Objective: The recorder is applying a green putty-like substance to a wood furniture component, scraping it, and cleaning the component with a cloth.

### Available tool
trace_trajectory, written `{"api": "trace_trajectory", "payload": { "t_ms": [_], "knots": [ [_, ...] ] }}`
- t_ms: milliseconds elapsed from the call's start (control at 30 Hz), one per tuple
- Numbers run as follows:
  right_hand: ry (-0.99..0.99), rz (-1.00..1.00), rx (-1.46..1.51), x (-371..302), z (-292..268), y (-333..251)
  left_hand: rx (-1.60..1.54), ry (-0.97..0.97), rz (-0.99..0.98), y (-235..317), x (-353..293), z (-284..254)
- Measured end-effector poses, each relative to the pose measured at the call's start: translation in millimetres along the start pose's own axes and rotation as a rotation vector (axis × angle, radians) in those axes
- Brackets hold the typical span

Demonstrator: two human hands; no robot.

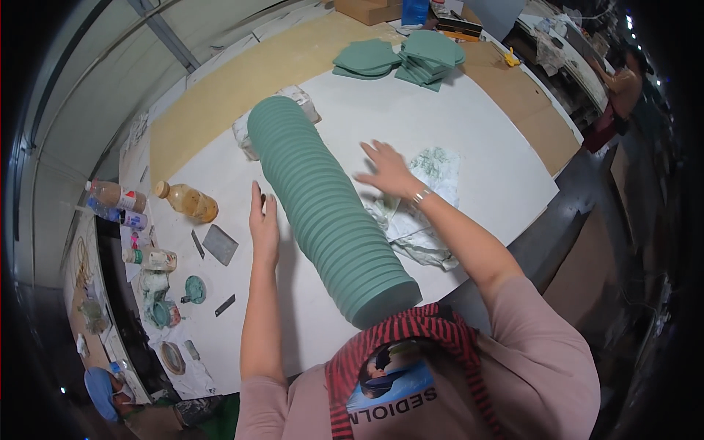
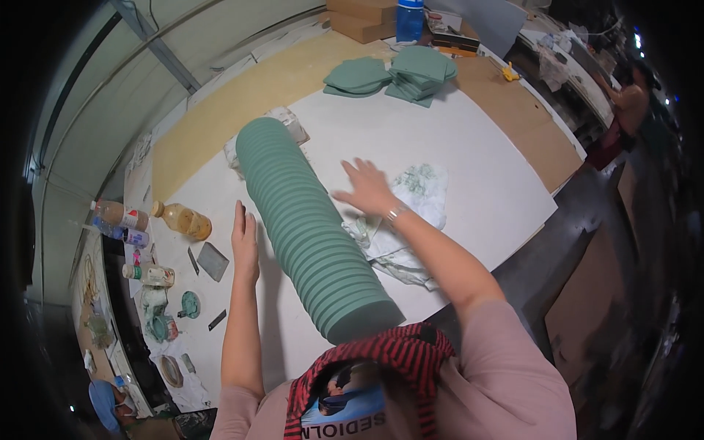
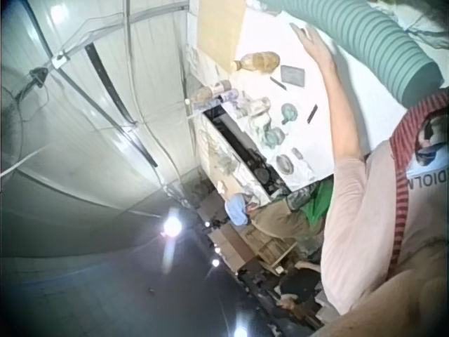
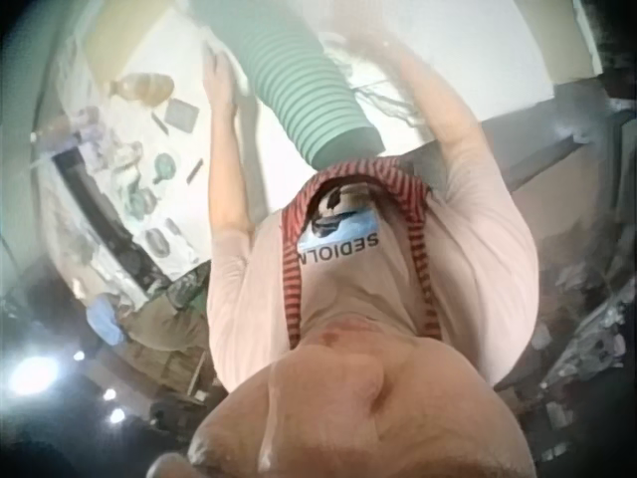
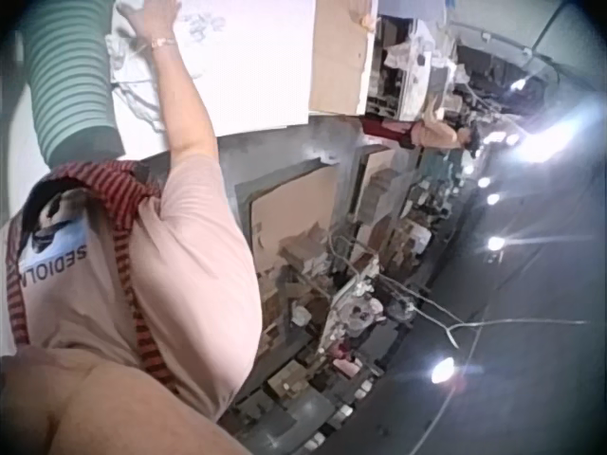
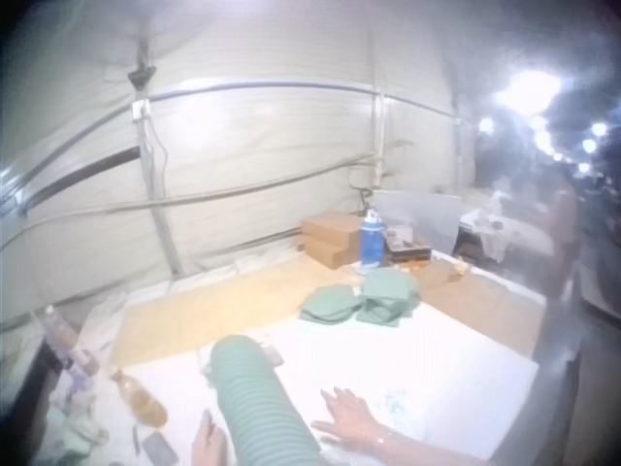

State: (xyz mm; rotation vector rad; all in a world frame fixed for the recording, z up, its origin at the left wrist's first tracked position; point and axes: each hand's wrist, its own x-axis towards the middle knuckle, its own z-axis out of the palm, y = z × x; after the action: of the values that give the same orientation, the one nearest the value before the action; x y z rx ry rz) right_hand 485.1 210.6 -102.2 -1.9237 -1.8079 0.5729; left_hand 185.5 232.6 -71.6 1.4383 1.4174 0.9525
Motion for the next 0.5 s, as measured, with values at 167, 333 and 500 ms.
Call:
{"api": "trace_trajectory", "payload": {
  "t_ms": [167, 333, 500],
  "knots": [
    [-0.151, 0.081, -0.174, -115.2, -16.7, 55.3, -0.025, -0.012, -0.096, -11.7, -75.7, -27.7],
    [0.23, 0.279, 0.52, -142.2, -62.4, 28.2, -0.113, -0.149, 0.179, 40.3, -139.5, -4.4],
    [-0.042, -0.214, 0.973, -163.2, -74.0, -128.9, -0.027, -0.284, 0.529, 95.1, -166.2, 38.7]
  ]
}}
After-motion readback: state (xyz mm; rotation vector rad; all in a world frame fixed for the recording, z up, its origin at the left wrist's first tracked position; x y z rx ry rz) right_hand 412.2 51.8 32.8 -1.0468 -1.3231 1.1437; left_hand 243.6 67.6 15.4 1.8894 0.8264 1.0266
